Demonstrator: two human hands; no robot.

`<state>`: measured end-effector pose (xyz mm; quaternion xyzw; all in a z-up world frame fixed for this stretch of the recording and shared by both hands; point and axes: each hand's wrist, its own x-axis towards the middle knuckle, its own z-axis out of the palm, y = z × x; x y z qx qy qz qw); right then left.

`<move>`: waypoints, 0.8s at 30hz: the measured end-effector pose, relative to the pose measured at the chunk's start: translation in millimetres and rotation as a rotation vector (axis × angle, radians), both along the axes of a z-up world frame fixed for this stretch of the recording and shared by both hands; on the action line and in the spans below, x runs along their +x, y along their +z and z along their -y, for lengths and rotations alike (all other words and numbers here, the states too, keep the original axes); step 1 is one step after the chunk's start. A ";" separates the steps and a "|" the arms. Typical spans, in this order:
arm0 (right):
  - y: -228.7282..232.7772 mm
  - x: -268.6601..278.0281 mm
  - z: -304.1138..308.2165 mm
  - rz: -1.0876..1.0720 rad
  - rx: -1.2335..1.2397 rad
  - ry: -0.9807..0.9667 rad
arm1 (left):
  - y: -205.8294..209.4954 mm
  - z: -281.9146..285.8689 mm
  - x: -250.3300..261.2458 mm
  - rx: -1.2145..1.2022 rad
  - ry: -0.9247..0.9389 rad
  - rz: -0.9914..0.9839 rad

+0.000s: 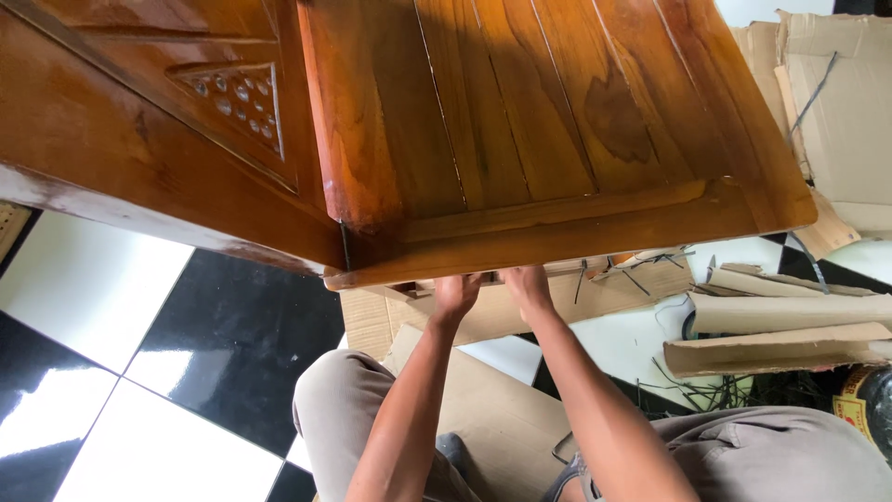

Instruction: Wrap the legs of a wooden chair with cardboard and secure them with wire ties.

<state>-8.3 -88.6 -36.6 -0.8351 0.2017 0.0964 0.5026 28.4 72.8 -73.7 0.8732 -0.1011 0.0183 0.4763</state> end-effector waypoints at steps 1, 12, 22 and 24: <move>1.6 0.7 9.7 0.002 -0.001 -0.001 | -1.1 0.8 1.8 -0.001 -0.001 0.002; 0.5 18.8 -10.3 -0.047 0.296 -0.178 | 17.0 1.4 -7.6 -0.067 -0.022 0.350; -45.6 23.0 0.9 -0.068 0.523 -0.352 | -14.1 4.6 0.8 0.102 -0.129 0.273; -44.1 6.9 -3.1 0.065 0.484 -0.572 | -1.1 5.9 -2.0 0.151 -0.124 0.241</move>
